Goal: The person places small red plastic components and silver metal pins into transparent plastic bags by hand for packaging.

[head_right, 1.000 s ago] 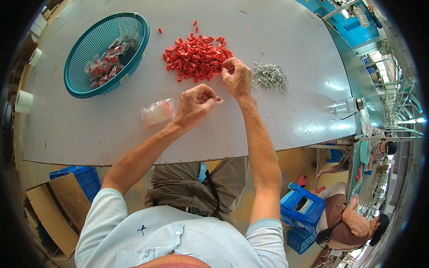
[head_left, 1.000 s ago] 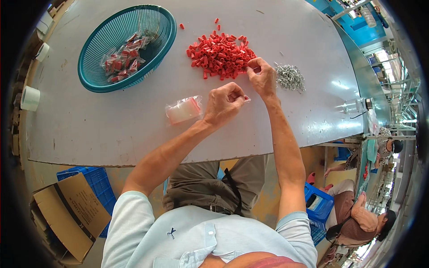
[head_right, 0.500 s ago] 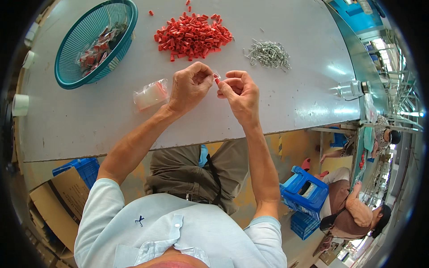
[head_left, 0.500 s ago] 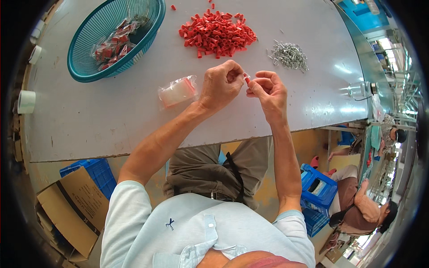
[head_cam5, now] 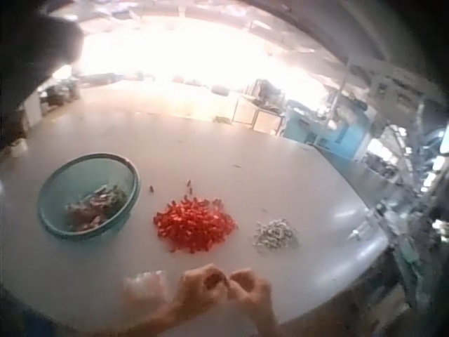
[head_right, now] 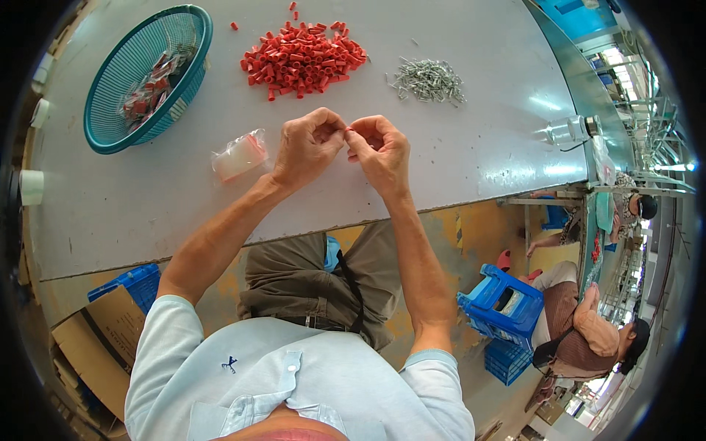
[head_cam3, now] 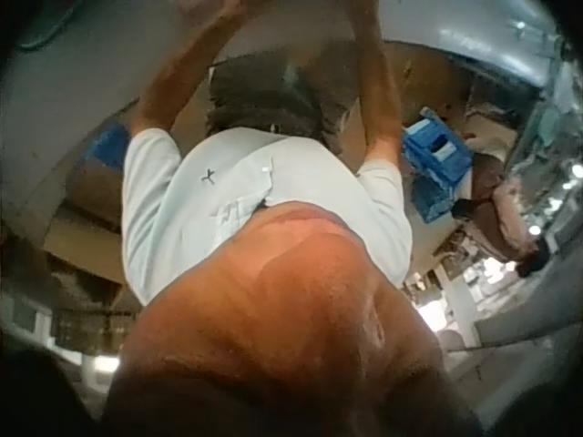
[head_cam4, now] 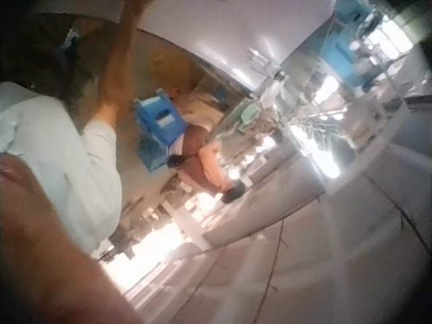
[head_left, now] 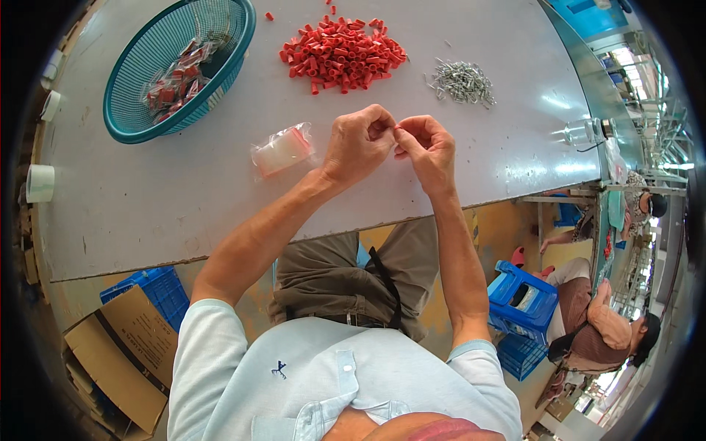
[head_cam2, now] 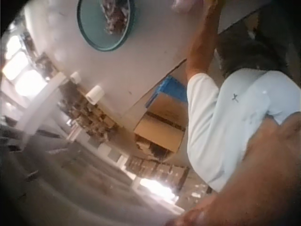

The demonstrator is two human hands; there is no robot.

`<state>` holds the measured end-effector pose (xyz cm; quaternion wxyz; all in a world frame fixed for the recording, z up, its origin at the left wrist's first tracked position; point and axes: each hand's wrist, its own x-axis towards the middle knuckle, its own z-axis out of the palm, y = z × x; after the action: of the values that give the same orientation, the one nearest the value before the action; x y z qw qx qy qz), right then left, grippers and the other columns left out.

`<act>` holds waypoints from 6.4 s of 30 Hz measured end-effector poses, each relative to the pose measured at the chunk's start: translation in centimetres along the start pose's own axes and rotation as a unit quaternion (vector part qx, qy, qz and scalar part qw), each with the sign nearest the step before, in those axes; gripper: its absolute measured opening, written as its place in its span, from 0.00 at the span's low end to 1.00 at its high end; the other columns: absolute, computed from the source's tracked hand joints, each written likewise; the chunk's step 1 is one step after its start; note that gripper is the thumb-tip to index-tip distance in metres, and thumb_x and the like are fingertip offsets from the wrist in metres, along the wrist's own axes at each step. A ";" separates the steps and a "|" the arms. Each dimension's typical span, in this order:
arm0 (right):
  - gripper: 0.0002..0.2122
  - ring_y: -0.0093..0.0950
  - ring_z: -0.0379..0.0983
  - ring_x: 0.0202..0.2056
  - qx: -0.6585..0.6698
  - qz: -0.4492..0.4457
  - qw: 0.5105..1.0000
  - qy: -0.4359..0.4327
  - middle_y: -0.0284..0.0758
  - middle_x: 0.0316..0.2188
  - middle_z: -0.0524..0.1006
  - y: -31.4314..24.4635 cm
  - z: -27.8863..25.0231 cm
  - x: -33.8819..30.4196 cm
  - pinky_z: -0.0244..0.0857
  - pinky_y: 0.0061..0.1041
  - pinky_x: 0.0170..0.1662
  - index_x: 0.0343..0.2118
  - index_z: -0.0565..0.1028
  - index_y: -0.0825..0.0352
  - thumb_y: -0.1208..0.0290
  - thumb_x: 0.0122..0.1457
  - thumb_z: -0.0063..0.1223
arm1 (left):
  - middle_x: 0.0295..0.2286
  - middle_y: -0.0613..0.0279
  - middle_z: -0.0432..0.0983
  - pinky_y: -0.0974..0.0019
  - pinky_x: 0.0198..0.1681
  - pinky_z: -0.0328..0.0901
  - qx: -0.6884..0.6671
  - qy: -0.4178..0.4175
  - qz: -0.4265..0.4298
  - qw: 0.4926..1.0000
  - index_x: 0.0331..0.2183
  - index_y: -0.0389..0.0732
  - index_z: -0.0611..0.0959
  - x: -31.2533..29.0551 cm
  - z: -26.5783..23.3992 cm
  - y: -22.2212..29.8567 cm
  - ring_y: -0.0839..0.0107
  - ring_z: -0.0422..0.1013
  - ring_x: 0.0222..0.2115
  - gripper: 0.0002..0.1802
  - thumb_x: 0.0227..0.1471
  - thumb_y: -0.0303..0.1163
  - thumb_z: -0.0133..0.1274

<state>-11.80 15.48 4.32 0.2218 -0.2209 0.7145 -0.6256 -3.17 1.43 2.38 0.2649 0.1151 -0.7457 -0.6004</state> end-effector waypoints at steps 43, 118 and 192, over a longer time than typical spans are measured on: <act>0.04 0.34 0.80 0.28 -0.094 -0.132 0.977 0.141 0.44 0.26 0.81 1.2 -0.8 -4.2 0.73 0.34 0.33 0.34 0.78 0.71 0.78 0.56 0.60 | 0.29 0.68 0.79 0.74 0.34 0.69 0.017 -0.108 0.002 0.994 0.35 0.34 0.82 -0.8 0.6 -1.8 0.81 0.73 0.29 0.02 0.60 0.18 0.57; 0.03 0.36 0.81 0.33 -0.186 -0.197 0.957 0.105 0.40 0.32 0.81 0.9 -3.2 -6.8 0.74 0.34 0.37 0.34 0.82 0.70 0.79 0.59 0.60 | 0.37 0.62 0.80 0.70 0.47 0.70 -0.076 -0.258 -0.048 0.962 0.43 0.33 0.82 -1.0 0.6 1.3 0.75 0.76 0.38 0.08 0.63 0.23 0.58; 0.02 0.18 0.75 0.32 -0.070 -0.150 0.986 -0.002 0.30 0.29 0.79 -5.5 -3.7 -5.1 0.69 0.18 0.38 0.39 0.80 0.70 0.78 0.66 0.59 | 0.26 0.62 0.81 0.65 0.35 0.71 -0.298 -0.053 -0.122 0.945 0.31 0.39 0.86 -1.1 0.0 1.8 0.74 0.75 0.31 0.02 0.52 0.25 0.62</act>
<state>-9.68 20.82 10.44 0.1111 -0.3421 0.7149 -0.5996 -1.95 2.41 3.85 0.1717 0.0894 -0.5259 -0.8282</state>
